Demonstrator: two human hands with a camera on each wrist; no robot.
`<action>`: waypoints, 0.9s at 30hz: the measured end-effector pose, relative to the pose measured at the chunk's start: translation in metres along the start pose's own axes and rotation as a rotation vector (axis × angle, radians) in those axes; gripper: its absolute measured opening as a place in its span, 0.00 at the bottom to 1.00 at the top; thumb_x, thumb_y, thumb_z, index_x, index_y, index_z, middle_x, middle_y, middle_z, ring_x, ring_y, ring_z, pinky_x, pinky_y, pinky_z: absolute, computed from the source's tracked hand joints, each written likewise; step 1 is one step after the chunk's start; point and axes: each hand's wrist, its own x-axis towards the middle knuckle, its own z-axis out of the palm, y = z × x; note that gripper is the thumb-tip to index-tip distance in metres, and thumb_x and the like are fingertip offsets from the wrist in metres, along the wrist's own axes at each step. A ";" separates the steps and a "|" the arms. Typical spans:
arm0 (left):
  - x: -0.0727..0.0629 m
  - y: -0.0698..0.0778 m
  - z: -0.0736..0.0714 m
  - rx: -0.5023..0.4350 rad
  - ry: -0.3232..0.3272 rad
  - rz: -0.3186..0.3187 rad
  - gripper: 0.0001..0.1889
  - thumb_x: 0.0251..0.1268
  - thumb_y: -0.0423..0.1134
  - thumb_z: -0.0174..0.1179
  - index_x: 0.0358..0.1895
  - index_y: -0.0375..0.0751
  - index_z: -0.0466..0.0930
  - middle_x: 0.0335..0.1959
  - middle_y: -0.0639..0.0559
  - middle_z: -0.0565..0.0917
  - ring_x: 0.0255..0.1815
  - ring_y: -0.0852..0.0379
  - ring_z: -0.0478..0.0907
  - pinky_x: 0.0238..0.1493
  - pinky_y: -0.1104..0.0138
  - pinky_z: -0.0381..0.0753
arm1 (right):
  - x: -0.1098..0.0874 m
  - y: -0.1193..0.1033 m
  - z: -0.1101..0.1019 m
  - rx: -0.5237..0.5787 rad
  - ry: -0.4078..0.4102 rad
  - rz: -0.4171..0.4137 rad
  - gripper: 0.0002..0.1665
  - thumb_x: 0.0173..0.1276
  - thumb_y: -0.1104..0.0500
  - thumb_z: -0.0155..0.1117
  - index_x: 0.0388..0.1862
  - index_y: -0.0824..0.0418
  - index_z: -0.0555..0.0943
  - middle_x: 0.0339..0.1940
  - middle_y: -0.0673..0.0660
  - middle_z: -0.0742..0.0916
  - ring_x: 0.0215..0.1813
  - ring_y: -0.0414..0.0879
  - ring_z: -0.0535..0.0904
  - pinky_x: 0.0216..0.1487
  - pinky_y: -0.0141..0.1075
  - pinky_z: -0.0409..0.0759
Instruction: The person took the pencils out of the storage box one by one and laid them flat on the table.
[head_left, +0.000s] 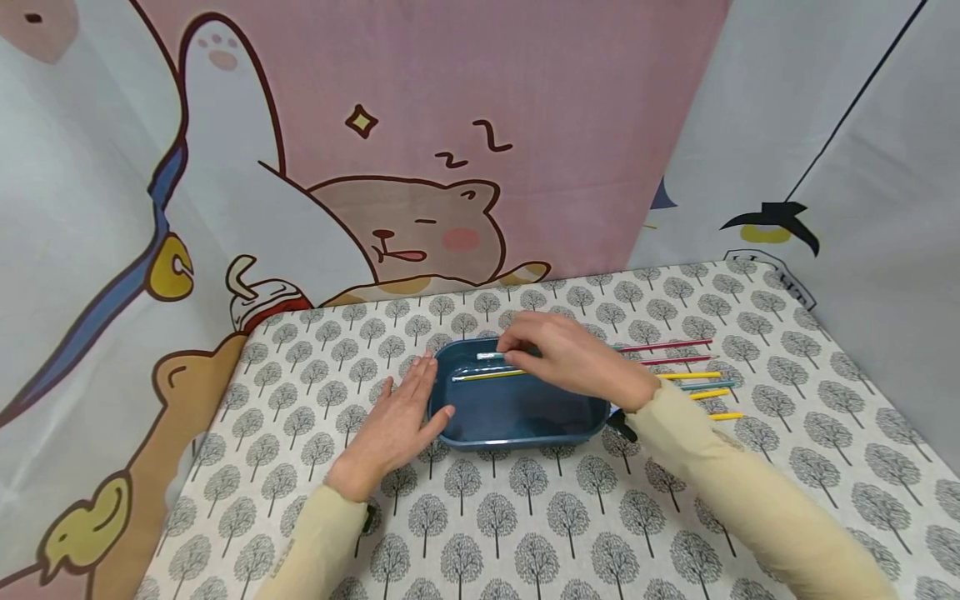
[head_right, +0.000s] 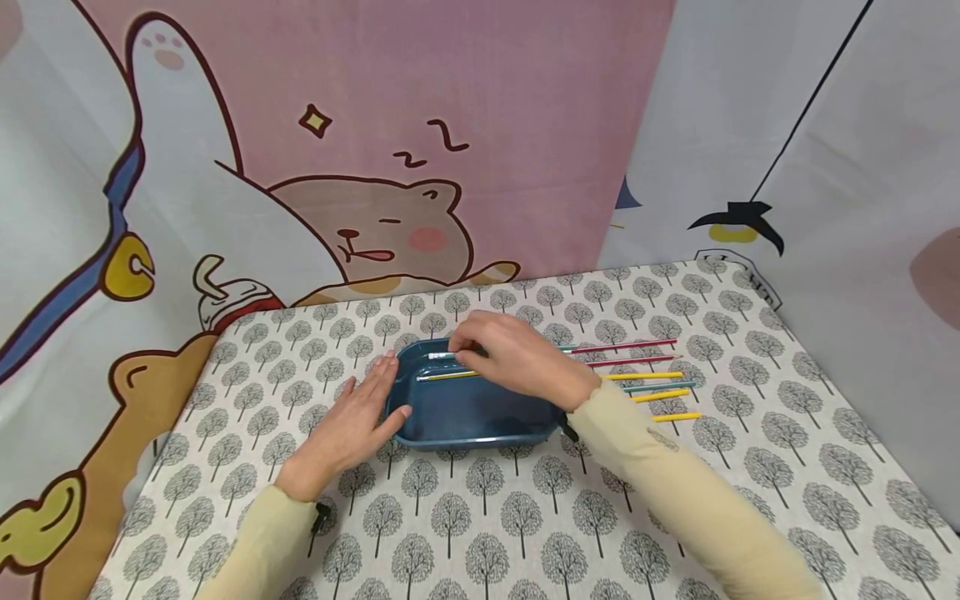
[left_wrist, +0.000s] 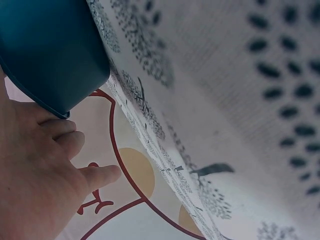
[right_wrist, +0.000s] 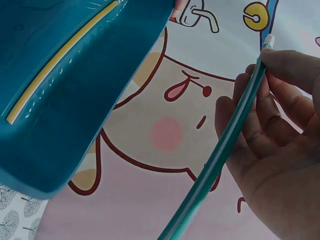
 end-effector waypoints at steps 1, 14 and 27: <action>0.000 0.000 0.000 0.001 0.001 0.003 0.44 0.80 0.66 0.40 0.84 0.36 0.47 0.85 0.42 0.48 0.84 0.43 0.49 0.78 0.37 0.52 | -0.002 0.000 -0.001 -0.004 0.003 0.001 0.05 0.75 0.60 0.68 0.45 0.56 0.89 0.41 0.44 0.85 0.41 0.40 0.79 0.52 0.44 0.78; -0.001 0.000 0.001 0.006 -0.015 -0.010 0.45 0.80 0.67 0.39 0.84 0.38 0.45 0.85 0.49 0.41 0.84 0.44 0.47 0.79 0.38 0.51 | -0.025 0.007 -0.010 -0.042 0.032 -0.016 0.05 0.74 0.60 0.69 0.45 0.54 0.89 0.41 0.43 0.85 0.39 0.37 0.77 0.43 0.40 0.78; 0.000 0.000 0.001 0.011 -0.007 -0.001 0.44 0.81 0.65 0.41 0.84 0.36 0.46 0.85 0.47 0.42 0.84 0.43 0.48 0.78 0.37 0.51 | -0.047 0.015 -0.019 -0.068 0.059 0.029 0.06 0.76 0.59 0.67 0.47 0.51 0.88 0.41 0.41 0.84 0.37 0.35 0.75 0.41 0.40 0.77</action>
